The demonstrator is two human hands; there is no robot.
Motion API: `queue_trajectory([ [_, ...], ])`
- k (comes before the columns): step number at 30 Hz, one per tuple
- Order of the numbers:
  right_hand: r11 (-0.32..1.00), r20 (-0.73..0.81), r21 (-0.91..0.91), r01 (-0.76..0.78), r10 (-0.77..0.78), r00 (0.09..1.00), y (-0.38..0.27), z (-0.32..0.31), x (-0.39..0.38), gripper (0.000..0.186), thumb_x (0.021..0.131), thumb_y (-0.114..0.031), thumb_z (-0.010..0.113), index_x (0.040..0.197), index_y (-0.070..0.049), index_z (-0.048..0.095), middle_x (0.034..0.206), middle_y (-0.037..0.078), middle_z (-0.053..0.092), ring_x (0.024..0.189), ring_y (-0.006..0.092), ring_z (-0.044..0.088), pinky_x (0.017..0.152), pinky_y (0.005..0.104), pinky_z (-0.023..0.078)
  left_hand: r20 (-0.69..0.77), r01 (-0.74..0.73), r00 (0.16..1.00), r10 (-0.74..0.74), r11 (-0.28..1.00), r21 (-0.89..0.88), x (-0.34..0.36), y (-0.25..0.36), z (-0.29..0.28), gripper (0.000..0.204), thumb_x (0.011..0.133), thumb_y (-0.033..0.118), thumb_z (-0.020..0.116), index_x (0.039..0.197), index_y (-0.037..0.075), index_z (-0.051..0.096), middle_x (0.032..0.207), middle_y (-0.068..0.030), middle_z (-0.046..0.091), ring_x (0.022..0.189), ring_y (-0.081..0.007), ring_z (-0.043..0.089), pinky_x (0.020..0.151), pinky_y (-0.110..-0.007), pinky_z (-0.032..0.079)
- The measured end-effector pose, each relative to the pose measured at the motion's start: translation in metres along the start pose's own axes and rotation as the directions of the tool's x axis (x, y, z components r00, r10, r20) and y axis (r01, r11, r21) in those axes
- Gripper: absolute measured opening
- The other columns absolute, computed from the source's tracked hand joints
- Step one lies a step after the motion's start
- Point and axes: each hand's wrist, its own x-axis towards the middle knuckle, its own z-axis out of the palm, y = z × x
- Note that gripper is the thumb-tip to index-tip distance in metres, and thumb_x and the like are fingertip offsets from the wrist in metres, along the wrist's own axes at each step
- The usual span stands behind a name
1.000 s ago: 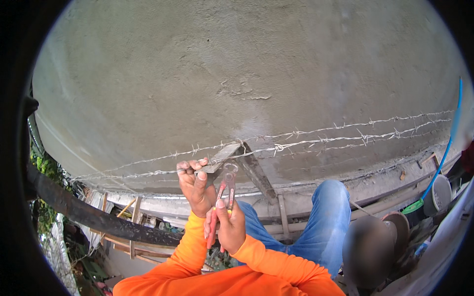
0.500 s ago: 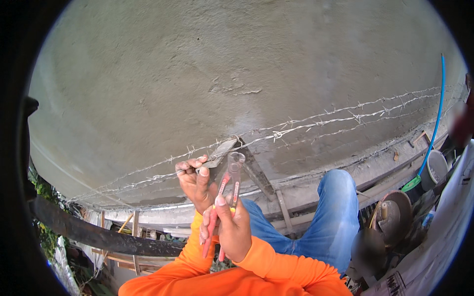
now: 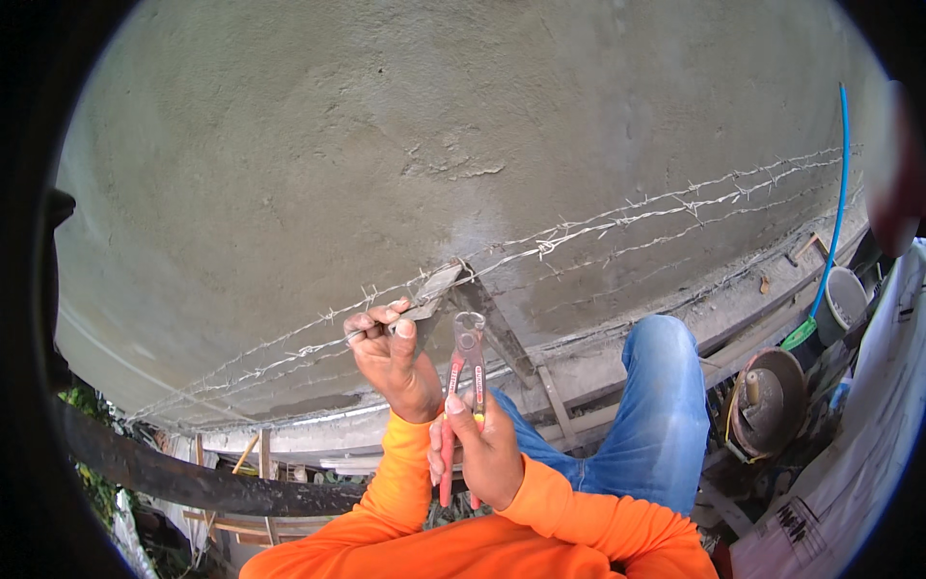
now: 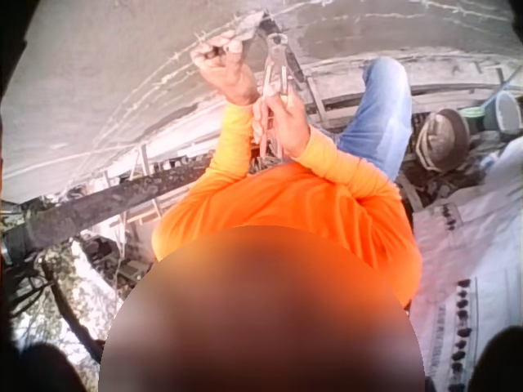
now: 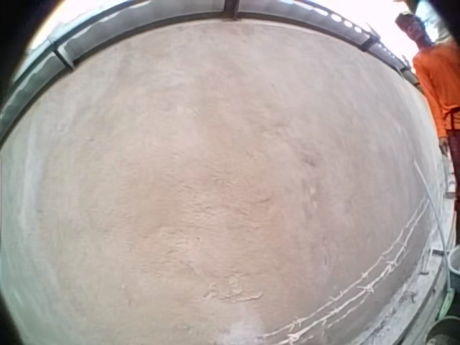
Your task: The person uses pliers to adjust barbed wire on a wall, then scoops cement from a bucket with a trowel and applies it along the base of the wall. The person repeatedly scoops and spreads cement to cover the area near the barbed wire.
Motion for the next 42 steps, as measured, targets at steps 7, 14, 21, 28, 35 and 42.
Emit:
queue_trajectory([
  [7, 0.983, 0.044, -0.164, -0.079, 0.088, 0.995, -0.012, 0.000, -0.002, 0.024, 0.111, -0.031, 0.045, 0.107, -0.008, 0.039, 0.074, 0.011, 0.055, 0.053, 0.0212, 0.058, 0.048, 0.0377, 0.052, -0.034, 0.038, 0.999, -0.038, 0.999, -0.024, 0.001, -0.001, -0.001, 0.052, 0.083, -0.008, 0.077, 0.117, 0.010, 0.041, 0.105, -0.0068, 0.060, 0.111, -0.0238, 0.061, 0.107, -0.044, 0.045],
  [14, 0.987, 0.142, -0.160, -0.027, 0.050, 0.989, -0.012, 0.001, 0.007, 0.026, 0.111, -0.034, 0.046, 0.111, -0.009, 0.040, 0.074, 0.010, 0.056, 0.051, 0.0199, 0.057, 0.047, 0.0376, 0.052, -0.007, 0.063, 0.998, -0.063, 0.998, 0.015, -0.002, 0.005, -0.002, 0.048, 0.087, -0.002, 0.075, 0.120, 0.009, 0.042, 0.107, -0.0068, 0.060, 0.113, -0.0235, 0.059, 0.109, -0.044, 0.043],
  [21, 0.981, 0.139, -0.193, -0.009, 0.037, 0.990, -0.011, -0.020, 0.012, 0.027, 0.111, -0.035, 0.046, 0.114, -0.009, 0.038, 0.074, 0.009, 0.055, 0.054, 0.0205, 0.059, 0.047, 0.0363, 0.052, -0.039, 0.057, 0.997, -0.059, 0.997, -0.047, -0.001, 0.002, 0.000, 0.053, 0.083, -0.008, 0.076, 0.117, 0.010, 0.041, 0.104, -0.0071, 0.059, 0.111, -0.0242, 0.061, 0.108, -0.043, 0.045],
  [28, 0.978, -0.127, -0.111, 0.176, -0.190, 0.974, -0.002, -0.012, 0.003, 0.019, 0.109, -0.017, 0.047, 0.102, -0.010, 0.032, 0.081, 0.012, 0.055, 0.059, 0.0214, 0.061, 0.052, 0.0394, 0.056, -0.064, 0.025, 0.998, -0.027, 0.999, -0.041, 0.000, -0.001, 0.003, 0.053, 0.083, -0.007, 0.078, 0.117, 0.010, 0.041, 0.105, -0.0076, 0.058, 0.110, -0.0238, 0.061, 0.107, -0.043, 0.045],
  [35, 0.945, -0.132, 0.326, 0.022, 0.023, 0.991, 0.000, 0.042, -0.016, 0.018, 0.111, -0.025, 0.043, 0.108, -0.010, 0.033, 0.088, 0.014, 0.055, 0.064, 0.0263, 0.063, 0.057, 0.0462, 0.060, -0.043, -0.018, 0.999, 0.016, 0.999, -0.046, 0.002, -0.011, -0.004, 0.053, 0.082, -0.006, 0.079, 0.116, 0.011, 0.042, 0.104, -0.0067, 0.061, 0.109, -0.0237, 0.063, 0.106, -0.043, 0.046],
  [42, 0.945, -0.271, 0.316, 0.085, 0.004, 0.963, -0.007, 0.057, -0.008, 0.021, 0.111, -0.027, 0.044, 0.106, -0.008, 0.034, 0.087, 0.012, 0.054, 0.062, 0.0238, 0.061, 0.057, 0.0450, 0.059, -0.053, -0.003, 0.999, 0.000, 0.999, -0.054, 0.001, -0.012, -0.009, 0.053, 0.081, -0.007, 0.080, 0.115, 0.011, 0.044, 0.103, -0.0075, 0.061, 0.108, -0.0239, 0.063, 0.104, -0.042, 0.048],
])
